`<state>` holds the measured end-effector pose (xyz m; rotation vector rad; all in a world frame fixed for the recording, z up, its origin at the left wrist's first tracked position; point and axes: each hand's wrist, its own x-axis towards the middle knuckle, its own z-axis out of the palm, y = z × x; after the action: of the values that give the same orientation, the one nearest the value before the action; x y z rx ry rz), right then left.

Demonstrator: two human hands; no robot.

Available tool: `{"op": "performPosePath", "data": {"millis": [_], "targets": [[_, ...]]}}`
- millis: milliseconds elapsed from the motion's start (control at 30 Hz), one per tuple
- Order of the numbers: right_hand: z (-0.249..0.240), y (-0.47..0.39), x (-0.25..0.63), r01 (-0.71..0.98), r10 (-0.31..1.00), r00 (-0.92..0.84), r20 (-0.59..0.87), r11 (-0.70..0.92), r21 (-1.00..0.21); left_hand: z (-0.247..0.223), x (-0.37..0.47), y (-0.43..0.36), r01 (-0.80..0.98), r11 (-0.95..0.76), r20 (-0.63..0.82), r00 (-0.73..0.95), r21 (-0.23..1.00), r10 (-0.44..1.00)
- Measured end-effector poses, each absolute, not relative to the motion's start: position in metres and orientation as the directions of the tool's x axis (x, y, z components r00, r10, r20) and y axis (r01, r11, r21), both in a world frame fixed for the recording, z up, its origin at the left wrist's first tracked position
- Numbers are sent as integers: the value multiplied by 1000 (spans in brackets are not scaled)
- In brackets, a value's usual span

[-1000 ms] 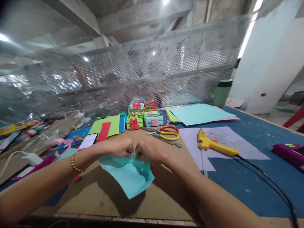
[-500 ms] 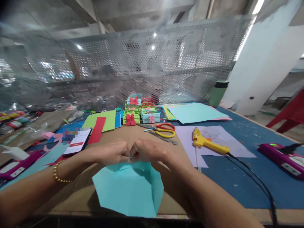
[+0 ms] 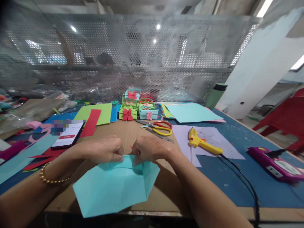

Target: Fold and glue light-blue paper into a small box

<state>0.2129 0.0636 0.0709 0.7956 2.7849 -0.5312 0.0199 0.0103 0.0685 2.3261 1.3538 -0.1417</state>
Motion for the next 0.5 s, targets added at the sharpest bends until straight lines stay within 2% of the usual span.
{"op": "performPosePath", "data": {"millis": [200,300,500], "targets": [[72,57,210,521,462,-849,-255,813,-260,62,10,7,801,-428,-271,561,419,782],[73,55,208,515,460,-853,-246,817,-258,58,13,7,755,-383,-256,574,532,778],[74,49,205,513,459,-857,-234,801,-309,51,23,10,671,-388,-175,611,631,772]]}}
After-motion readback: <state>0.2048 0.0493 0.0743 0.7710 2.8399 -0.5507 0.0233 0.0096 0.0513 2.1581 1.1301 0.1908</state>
